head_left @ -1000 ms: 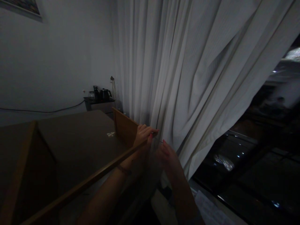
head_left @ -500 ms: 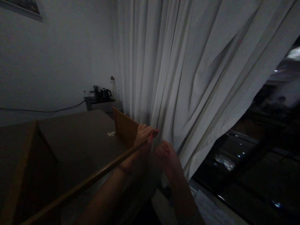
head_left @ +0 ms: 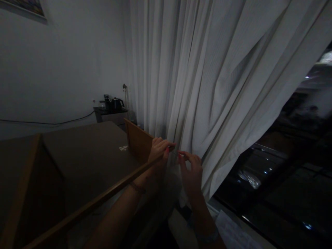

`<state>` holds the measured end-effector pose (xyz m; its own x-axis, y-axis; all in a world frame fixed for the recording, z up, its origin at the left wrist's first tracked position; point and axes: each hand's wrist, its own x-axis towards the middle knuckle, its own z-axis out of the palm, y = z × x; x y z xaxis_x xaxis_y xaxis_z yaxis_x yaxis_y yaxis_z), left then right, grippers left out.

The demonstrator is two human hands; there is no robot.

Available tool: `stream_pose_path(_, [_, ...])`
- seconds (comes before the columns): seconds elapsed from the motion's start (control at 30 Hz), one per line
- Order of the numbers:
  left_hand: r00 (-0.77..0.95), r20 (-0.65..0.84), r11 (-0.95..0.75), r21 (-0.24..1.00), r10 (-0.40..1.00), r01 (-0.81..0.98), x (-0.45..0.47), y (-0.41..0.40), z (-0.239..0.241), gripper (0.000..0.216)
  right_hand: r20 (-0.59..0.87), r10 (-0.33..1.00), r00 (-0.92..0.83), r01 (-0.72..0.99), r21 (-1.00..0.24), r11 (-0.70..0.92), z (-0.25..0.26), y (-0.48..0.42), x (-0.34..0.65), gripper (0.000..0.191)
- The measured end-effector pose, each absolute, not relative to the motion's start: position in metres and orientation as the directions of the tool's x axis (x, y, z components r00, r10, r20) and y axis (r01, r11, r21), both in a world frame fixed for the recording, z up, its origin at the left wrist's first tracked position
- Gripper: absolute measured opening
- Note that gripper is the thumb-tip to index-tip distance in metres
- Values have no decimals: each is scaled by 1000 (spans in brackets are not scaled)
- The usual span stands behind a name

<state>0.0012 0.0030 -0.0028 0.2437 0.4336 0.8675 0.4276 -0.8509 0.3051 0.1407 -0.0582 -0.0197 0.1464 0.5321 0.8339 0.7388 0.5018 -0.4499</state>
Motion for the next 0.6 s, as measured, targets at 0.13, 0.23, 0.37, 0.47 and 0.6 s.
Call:
stream_pose_path(0.13, [252, 850, -836, 325, 463, 441, 1, 3, -2, 45, 900, 423, 106, 768, -344, 540, -21, -60, 141, 15])
stream_pose_path(0.23, [245, 852, -833, 323, 463, 450, 1, 4, -4, 44, 911, 411, 4, 771, -265, 579, -21, -62, 143, 16])
stream_pose_path(0.37, [248, 854, -844, 329, 457, 423, 1, 5, -6, 42, 844, 536, 13, 646, -416, 640, -22, -66, 143, 19])
stream_pose_path(0.47, [230, 858, -841, 336, 459, 423, 1, 5, -7, 42, 769, 638, 49, 499, -572, 651, -24, -71, 140, 20])
stream_pose_path(0.6, [235, 856, -839, 333, 461, 431, 1, 5, -7, 43, 673, 732, 103, 303, -722, 622, -23, -74, 137, 27])
